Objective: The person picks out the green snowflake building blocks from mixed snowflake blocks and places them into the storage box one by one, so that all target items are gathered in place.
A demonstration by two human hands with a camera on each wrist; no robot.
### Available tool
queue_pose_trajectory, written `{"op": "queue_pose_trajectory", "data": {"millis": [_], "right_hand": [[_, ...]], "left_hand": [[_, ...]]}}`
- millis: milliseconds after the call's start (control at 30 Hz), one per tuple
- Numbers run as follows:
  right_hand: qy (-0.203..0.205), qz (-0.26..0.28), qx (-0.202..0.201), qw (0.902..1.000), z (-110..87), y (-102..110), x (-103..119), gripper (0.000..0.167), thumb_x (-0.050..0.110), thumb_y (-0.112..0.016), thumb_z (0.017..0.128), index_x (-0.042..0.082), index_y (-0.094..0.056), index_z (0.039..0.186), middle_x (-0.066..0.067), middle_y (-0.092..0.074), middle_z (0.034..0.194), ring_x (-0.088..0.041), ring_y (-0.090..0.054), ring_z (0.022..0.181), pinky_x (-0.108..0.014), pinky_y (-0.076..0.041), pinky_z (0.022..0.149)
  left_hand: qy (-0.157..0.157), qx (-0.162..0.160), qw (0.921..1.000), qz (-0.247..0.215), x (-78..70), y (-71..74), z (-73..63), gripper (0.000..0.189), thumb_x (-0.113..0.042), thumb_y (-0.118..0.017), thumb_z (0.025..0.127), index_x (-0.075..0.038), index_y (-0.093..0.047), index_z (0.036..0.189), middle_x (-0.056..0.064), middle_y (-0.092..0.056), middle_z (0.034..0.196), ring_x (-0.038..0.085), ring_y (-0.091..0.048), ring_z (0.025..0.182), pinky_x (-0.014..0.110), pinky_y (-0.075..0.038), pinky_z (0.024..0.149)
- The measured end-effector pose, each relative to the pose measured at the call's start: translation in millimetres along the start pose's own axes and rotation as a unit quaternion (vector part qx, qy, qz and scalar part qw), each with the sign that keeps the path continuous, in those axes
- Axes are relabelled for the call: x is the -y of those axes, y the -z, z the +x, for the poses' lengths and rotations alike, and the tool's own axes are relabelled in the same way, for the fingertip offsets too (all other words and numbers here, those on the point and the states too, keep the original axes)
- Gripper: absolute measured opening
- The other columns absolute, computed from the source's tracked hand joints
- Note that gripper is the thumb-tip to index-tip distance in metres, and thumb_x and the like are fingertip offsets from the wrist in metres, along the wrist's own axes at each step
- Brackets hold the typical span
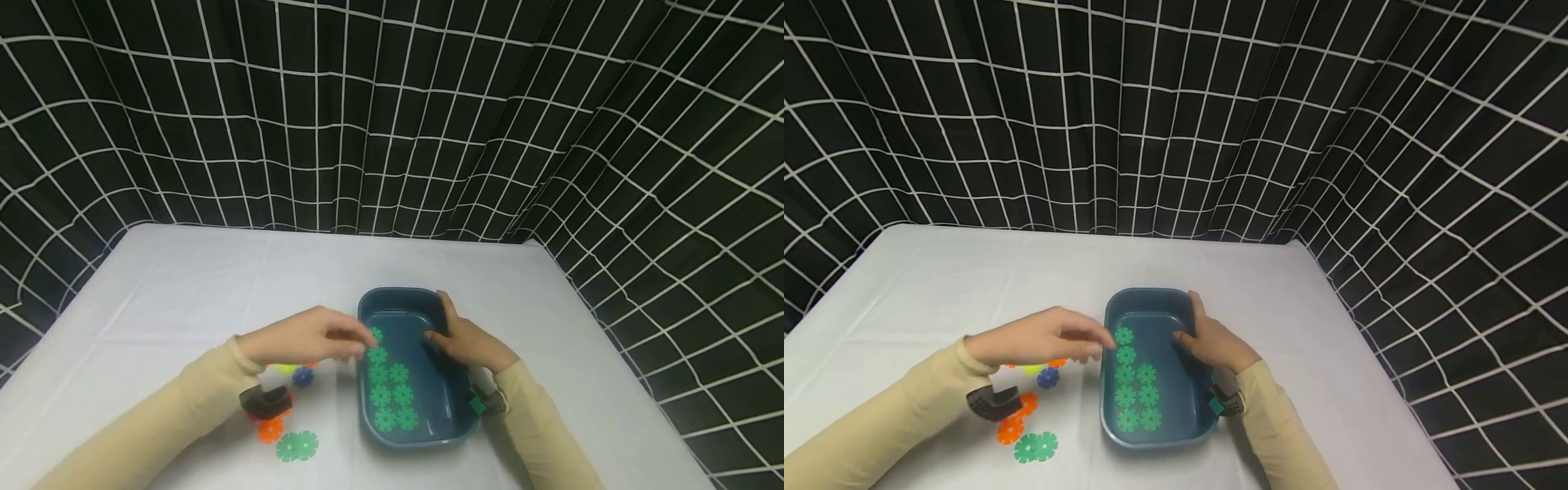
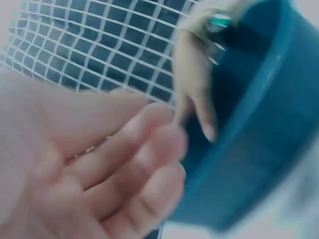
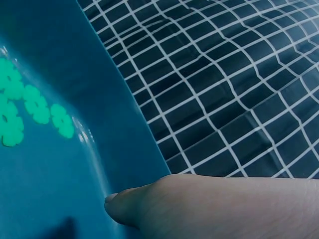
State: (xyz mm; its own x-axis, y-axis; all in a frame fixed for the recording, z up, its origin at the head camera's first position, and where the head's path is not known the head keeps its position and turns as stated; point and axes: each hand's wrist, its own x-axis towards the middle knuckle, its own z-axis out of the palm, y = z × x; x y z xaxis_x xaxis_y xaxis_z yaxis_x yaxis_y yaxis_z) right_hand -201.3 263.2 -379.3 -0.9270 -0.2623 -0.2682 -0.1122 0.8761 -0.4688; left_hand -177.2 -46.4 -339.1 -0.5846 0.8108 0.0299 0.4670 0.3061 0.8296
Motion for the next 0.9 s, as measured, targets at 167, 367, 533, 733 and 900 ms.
{"op": "queue_pose_trajectory", "data": {"millis": [167,367,533,733,900], "right_hand": [[-0.005,0.002,0.002,1.0000,-0.6,0.2,-0.5,0.087,0.037,-0.054,0.096,0.012,0.008,0.152,-0.033,-0.045,0.137,-0.043,-0.048,0.125,-0.056,-0.036,0.104],[0.000,-0.001,-0.003,1.0000,-1.6,1.1,-0.1,0.087,0.037,-0.055,0.096,0.012,0.007,0.152,-0.033,-0.046,0.136,-0.043,-0.050,0.124,-0.055,-0.038,0.103],[0.002,-0.002,-0.007,1.0000,-2.1,1.1,0.6,0.087,0.037,-0.055,0.096,0.011,0.006,0.152,-0.033,-0.047,0.135,-0.044,-0.050,0.123,-0.055,-0.038,0.104],[-0.001,-0.004,-0.008,1.0000,-2.1,-1.5,0.9,0.087,0.036,-0.055,0.095,0.013,0.006,0.152,-0.033,-0.047,0.136,-0.043,-0.050,0.123,-0.055,-0.038,0.104],[-0.002,-0.005,-0.009,0.9999,-3.0,-1.6,3.2,0.087,0.036,-0.055,0.095,0.014,0.006,0.152,-0.033,-0.048,0.134,-0.043,-0.050,0.123,-0.056,-0.038,0.104]], "left_hand": [[-0.016,0.075,0.9906,0.113,12.8,-16.9,-45.2,0.026,-0.017,-0.067,0.089,-0.018,-0.065,0.114,-0.012,-0.062,0.090,0.000,-0.053,0.080,0.020,-0.048,0.074],[0.042,0.092,0.9807,0.168,19.4,-45.2,-72.0,0.033,-0.023,-0.080,0.074,-0.027,-0.067,0.103,-0.018,-0.051,0.080,-0.001,-0.046,0.071,0.017,-0.044,0.067],[0.035,0.061,0.9807,0.182,23.4,-62.3,-75.3,0.030,-0.016,-0.081,0.070,-0.028,-0.064,0.093,-0.019,-0.046,0.075,-0.002,-0.044,0.067,0.016,-0.042,0.063],[0.033,0.037,0.9830,0.177,28.7,-69.1,-77.9,0.032,-0.009,-0.077,0.072,-0.029,-0.060,0.090,-0.019,-0.045,0.078,-0.003,-0.045,0.069,0.016,-0.042,0.063],[0.014,0.030,0.9877,0.153,30.2,-69.4,-78.7,0.035,-0.005,-0.077,0.071,-0.028,-0.057,0.090,-0.018,-0.046,0.082,-0.003,-0.047,0.072,0.015,-0.043,0.065]]}}
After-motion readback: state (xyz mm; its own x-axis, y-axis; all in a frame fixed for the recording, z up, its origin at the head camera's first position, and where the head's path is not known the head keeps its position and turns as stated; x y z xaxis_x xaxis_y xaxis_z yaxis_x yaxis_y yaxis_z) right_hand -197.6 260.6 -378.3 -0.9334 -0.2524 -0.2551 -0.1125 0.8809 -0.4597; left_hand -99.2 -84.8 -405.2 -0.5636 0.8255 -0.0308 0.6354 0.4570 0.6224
